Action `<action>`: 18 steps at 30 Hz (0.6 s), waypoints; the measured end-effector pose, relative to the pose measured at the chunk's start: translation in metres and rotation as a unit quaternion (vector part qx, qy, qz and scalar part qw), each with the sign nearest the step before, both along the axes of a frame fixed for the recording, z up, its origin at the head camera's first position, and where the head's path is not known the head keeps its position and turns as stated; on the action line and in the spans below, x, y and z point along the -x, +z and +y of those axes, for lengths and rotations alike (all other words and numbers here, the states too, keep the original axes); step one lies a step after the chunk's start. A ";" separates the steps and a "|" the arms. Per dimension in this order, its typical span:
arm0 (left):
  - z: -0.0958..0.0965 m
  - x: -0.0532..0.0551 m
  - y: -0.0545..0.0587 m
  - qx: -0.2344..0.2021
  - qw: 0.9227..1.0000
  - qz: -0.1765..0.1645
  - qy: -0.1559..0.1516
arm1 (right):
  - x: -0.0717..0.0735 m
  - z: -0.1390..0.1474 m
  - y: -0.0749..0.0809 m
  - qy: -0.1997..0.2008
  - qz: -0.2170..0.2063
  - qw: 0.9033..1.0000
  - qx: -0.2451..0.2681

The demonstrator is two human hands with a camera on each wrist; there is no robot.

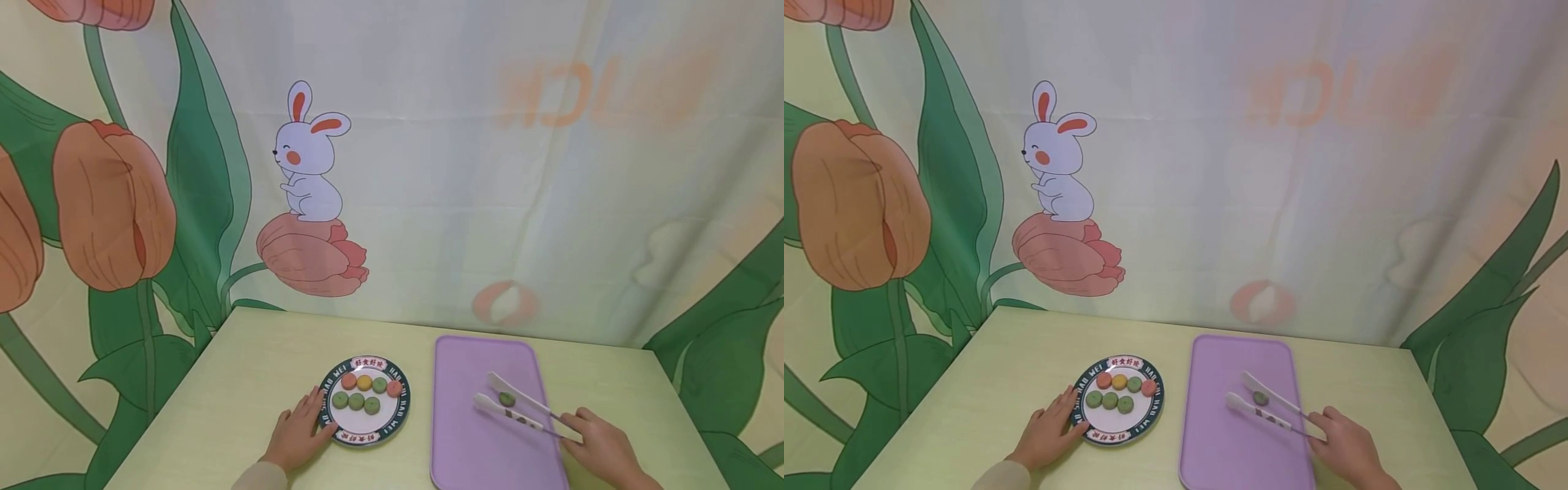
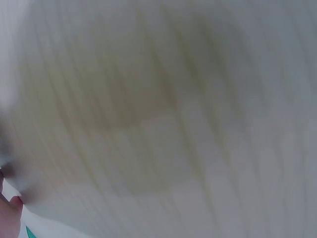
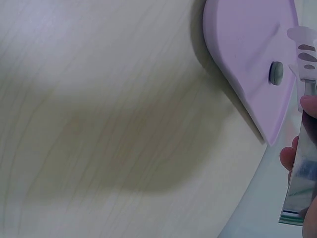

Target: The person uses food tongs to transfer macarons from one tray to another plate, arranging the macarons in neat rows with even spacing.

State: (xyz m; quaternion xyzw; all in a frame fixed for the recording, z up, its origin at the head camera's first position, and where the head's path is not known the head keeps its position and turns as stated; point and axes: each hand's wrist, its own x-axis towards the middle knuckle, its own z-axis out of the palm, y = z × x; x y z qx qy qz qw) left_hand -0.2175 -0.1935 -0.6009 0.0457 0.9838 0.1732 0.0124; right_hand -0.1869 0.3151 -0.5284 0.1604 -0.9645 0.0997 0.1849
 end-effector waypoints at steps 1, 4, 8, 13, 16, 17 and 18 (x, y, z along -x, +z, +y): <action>0.000 0.000 0.000 0.001 1.000 0.000 0.000 | 0.000 0.000 0.000 -0.001 -0.003 1.000 0.000; 0.000 0.000 0.000 0.000 1.000 0.000 0.000 | -0.001 0.001 0.002 -0.005 -0.008 1.000 0.002; 0.000 -0.001 0.001 -0.002 1.000 0.001 0.000 | -0.001 0.002 0.004 -0.012 -0.018 1.000 0.000; 0.000 -0.001 0.002 -0.002 1.000 0.003 -0.002 | -0.002 0.003 0.007 -0.023 -0.041 0.999 -0.001; 0.000 -0.001 0.002 -0.002 1.000 0.005 -0.003 | -0.002 0.005 0.008 -0.024 -0.044 0.999 -0.001; 0.000 0.000 0.002 -0.002 1.000 0.005 -0.004 | -0.002 0.005 0.008 -0.024 -0.042 0.999 0.000; 0.000 0.000 0.002 -0.002 1.000 0.005 -0.004 | -0.002 0.006 0.008 -0.023 -0.041 0.999 0.001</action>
